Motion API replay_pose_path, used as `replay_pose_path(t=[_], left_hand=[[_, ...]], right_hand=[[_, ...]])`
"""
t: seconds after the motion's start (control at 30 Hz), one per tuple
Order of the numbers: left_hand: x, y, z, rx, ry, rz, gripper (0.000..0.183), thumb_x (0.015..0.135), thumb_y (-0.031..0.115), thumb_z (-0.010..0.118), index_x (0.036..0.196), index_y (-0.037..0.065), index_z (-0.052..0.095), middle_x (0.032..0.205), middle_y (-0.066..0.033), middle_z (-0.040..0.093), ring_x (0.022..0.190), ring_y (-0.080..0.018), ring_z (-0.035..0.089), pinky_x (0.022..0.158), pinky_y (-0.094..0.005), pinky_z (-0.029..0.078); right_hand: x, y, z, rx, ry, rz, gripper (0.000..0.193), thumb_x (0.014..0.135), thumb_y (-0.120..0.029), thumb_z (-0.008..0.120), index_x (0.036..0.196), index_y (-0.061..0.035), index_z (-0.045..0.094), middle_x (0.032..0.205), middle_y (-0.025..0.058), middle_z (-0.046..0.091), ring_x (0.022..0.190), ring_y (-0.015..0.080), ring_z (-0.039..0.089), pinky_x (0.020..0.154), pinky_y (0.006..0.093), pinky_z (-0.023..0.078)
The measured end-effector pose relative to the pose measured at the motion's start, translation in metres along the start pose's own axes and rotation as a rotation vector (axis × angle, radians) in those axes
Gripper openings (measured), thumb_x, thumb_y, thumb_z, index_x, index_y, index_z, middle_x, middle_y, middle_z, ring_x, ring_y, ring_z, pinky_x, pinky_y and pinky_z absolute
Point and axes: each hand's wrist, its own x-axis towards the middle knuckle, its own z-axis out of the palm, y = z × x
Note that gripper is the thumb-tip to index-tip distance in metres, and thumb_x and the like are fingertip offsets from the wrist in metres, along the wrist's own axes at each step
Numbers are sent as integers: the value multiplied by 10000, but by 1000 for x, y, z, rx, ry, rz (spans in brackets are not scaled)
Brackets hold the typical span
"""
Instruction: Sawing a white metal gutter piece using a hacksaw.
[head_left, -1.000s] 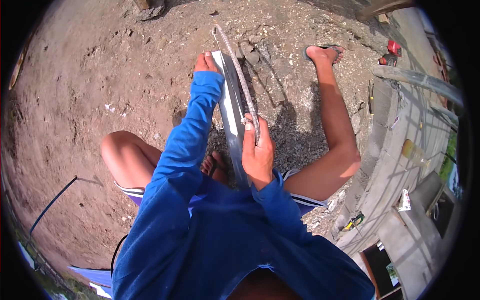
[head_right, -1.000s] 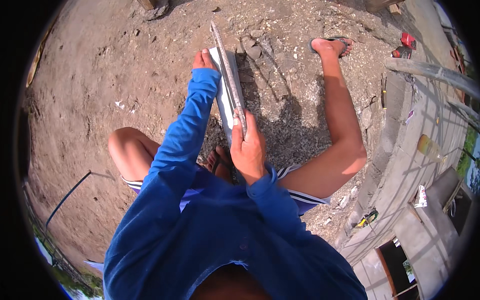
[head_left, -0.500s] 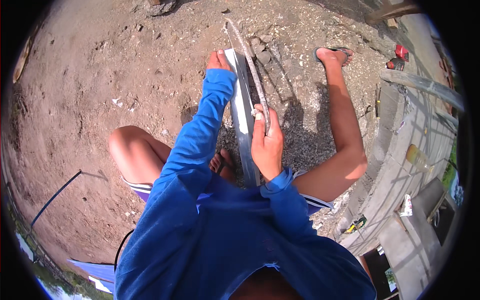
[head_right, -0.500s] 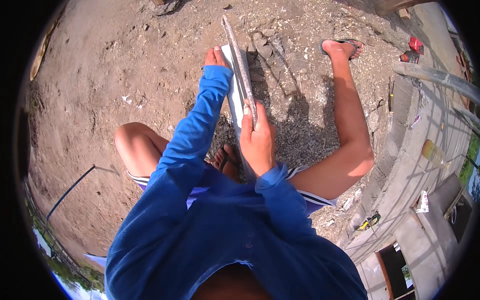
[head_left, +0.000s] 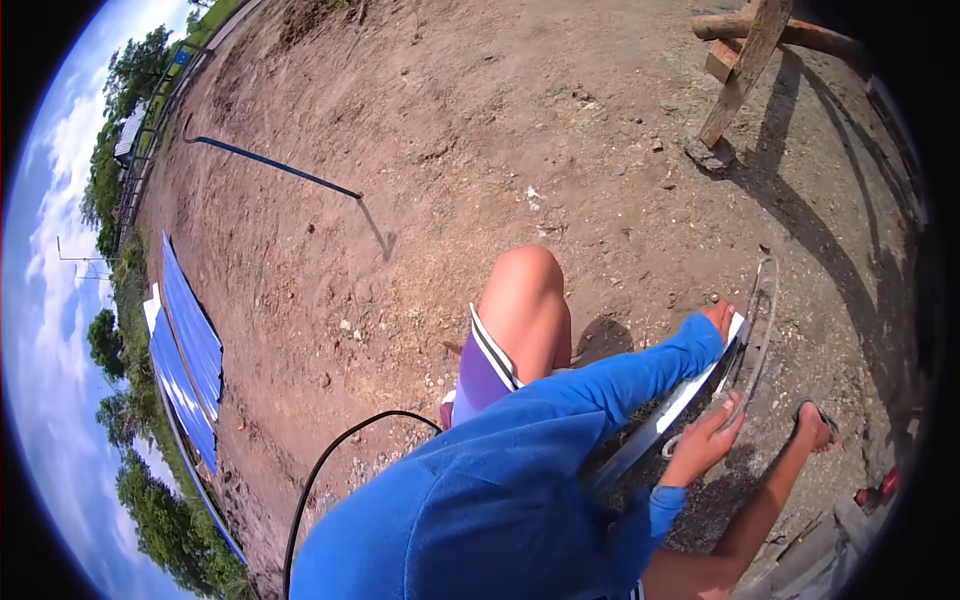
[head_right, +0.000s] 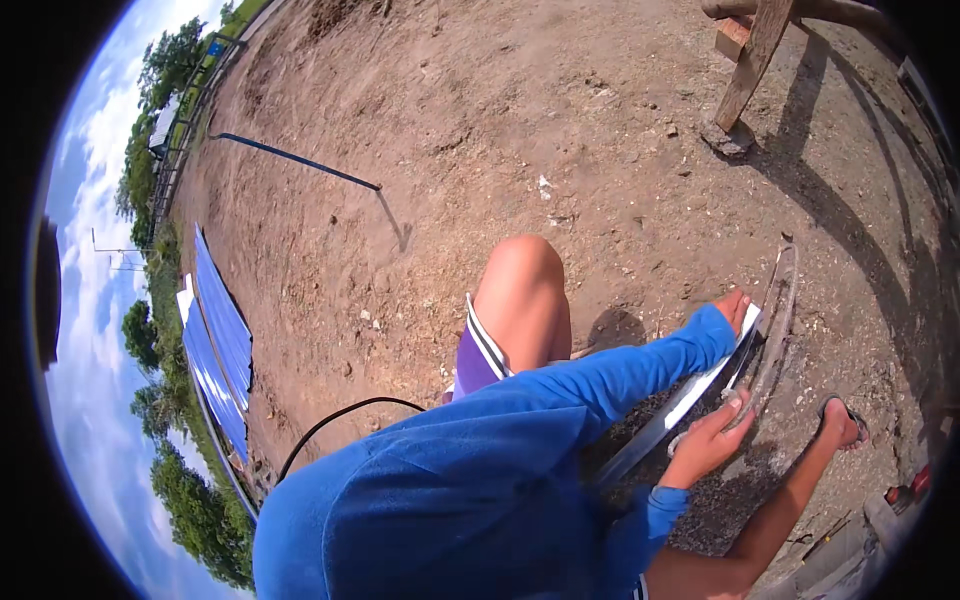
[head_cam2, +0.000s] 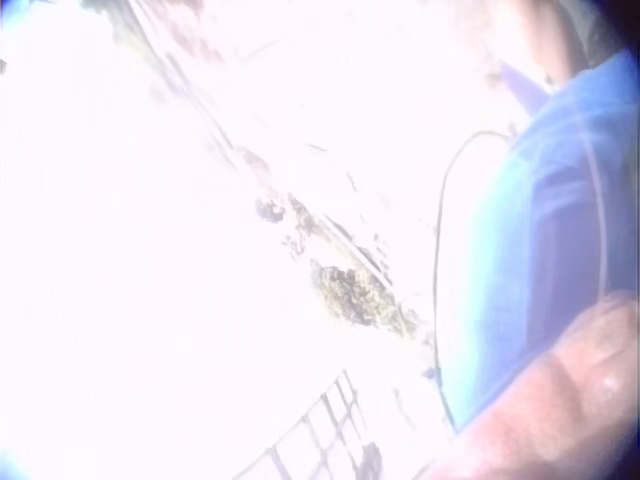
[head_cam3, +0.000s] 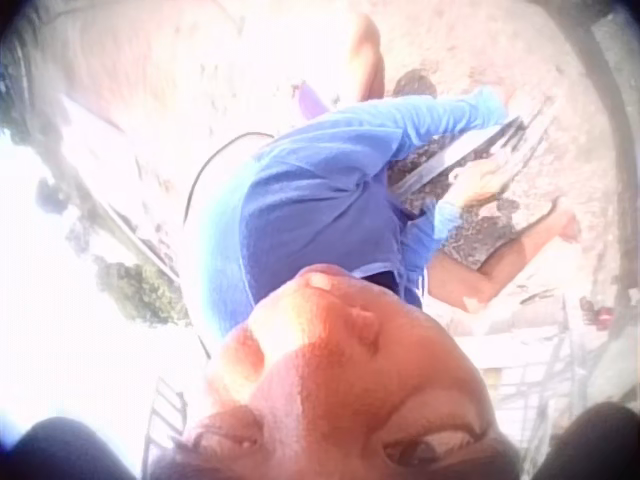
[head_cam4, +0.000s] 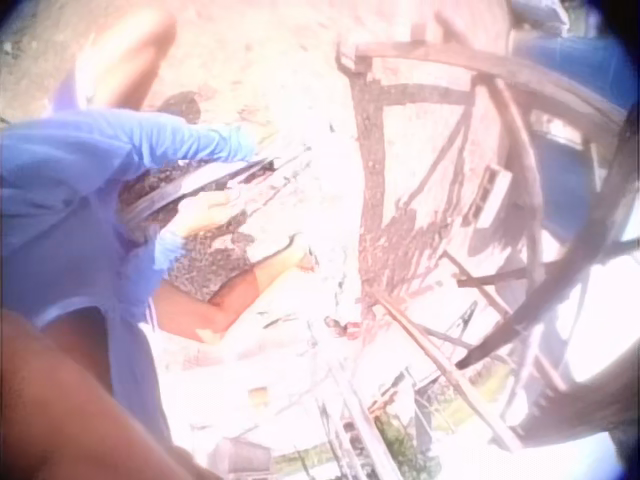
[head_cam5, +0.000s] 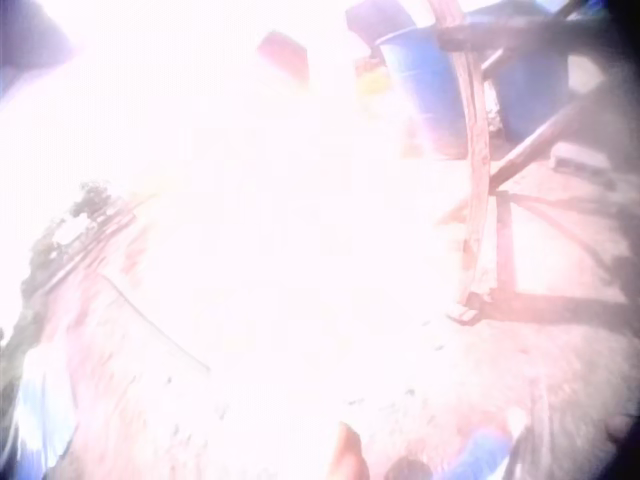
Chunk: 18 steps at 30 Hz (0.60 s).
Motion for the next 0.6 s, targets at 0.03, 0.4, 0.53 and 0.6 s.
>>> replay_pose_path(t=[0.03,0.4,0.53,0.6], left_hand=[[-1,-5,-2,11,28,3,395,1056,387,350,1036,35,529,869,-318,626,820,-521,603,693,-575,462],[10,-6,-13,41,23,56,410,1051,381,359,1014,24,557,878,-317,633,826,-523,604,697,-564,464],[12,-8,10,-6,-25,66,433,1047,384,359,1020,6,567,913,-326,641,861,-527,608,728,-565,476],[7,-4,15,-1,-74,29,451,1045,391,358,1008,-4,573,918,-326,642,863,-527,606,736,-564,478]], right_hand=[[33,0,20,-81,-64,-26,357,1041,-261,452,1229,10,587,988,134,642,638,168,570,529,306,439],[-57,-11,-35,-90,-69,-14,270,1009,-128,481,1218,3,590,1027,178,675,926,227,665,810,351,506],[47,-22,23,-121,8,-189,251,1011,-152,491,1178,3,597,1010,186,677,960,290,647,871,380,485],[72,-19,31,-222,58,-286,259,1017,-164,477,1194,-18,596,913,149,678,794,264,652,759,383,506]])
